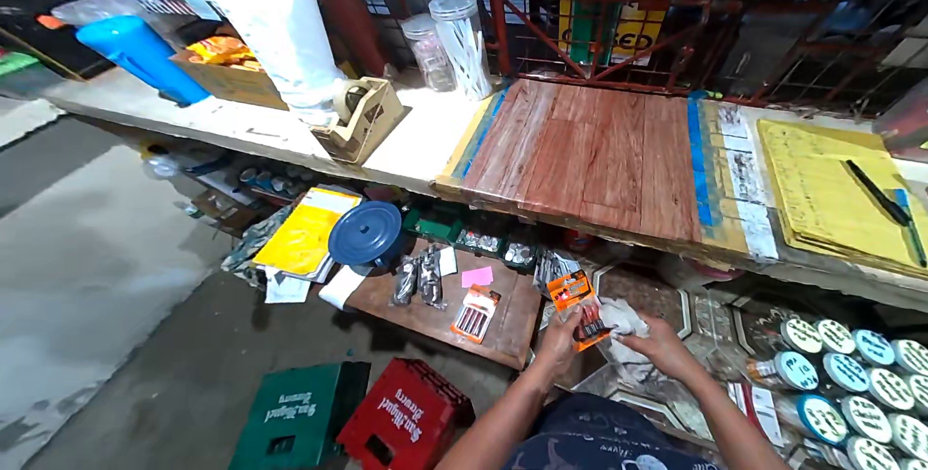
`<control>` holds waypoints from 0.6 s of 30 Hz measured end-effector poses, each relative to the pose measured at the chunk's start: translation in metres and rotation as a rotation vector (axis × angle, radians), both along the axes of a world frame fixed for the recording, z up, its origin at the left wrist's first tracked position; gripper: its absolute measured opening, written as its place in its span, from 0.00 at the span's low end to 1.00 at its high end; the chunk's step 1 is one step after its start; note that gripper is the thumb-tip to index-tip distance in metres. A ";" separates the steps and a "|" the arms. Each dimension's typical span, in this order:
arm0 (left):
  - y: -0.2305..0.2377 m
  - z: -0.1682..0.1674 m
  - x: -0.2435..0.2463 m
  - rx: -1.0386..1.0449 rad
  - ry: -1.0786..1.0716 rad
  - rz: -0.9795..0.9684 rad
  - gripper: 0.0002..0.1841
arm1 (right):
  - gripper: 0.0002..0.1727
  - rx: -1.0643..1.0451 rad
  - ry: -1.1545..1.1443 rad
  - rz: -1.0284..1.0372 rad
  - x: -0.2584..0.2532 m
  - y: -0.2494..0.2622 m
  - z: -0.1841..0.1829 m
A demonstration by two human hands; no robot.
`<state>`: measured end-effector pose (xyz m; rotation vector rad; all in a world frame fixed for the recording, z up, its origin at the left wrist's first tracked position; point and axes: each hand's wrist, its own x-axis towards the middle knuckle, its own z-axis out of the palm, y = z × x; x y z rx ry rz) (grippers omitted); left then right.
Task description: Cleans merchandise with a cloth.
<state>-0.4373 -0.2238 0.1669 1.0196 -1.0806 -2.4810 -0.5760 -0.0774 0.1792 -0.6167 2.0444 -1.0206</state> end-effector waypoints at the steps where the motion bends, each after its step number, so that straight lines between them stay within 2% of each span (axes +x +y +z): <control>1: -0.002 -0.002 0.002 -0.050 -0.021 -0.023 0.13 | 0.23 -0.002 0.035 -0.049 -0.002 0.003 0.005; 3: -0.005 -0.006 0.005 -0.122 -0.023 -0.111 0.16 | 0.27 -0.049 0.140 -0.114 -0.004 0.002 0.021; 5: -0.004 -0.005 0.006 -0.182 -0.012 -0.241 0.20 | 0.30 -0.089 0.326 -0.042 -0.002 -0.008 0.035; 8: 0.001 -0.002 0.003 -0.285 -0.023 -0.433 0.23 | 0.20 -0.134 0.614 0.233 0.008 -0.035 0.038; 10: 0.004 -0.002 0.000 -0.296 -0.016 -0.468 0.20 | 0.19 -0.083 0.691 0.390 0.006 -0.048 0.029; 12: 0.003 -0.003 0.001 -0.161 0.015 -0.381 0.18 | 0.21 -0.005 0.692 0.308 -0.007 -0.050 0.023; 14: 0.001 -0.001 0.002 0.071 -0.001 -0.167 0.15 | 0.26 0.048 0.648 0.113 -0.022 -0.042 0.027; 15: -0.003 0.000 0.001 0.172 0.000 -0.061 0.12 | 0.27 0.017 0.620 0.034 -0.026 -0.036 0.031; 18: -0.015 -0.010 0.001 0.347 0.116 0.098 0.23 | 0.22 -0.240 0.609 -0.041 -0.014 -0.022 0.039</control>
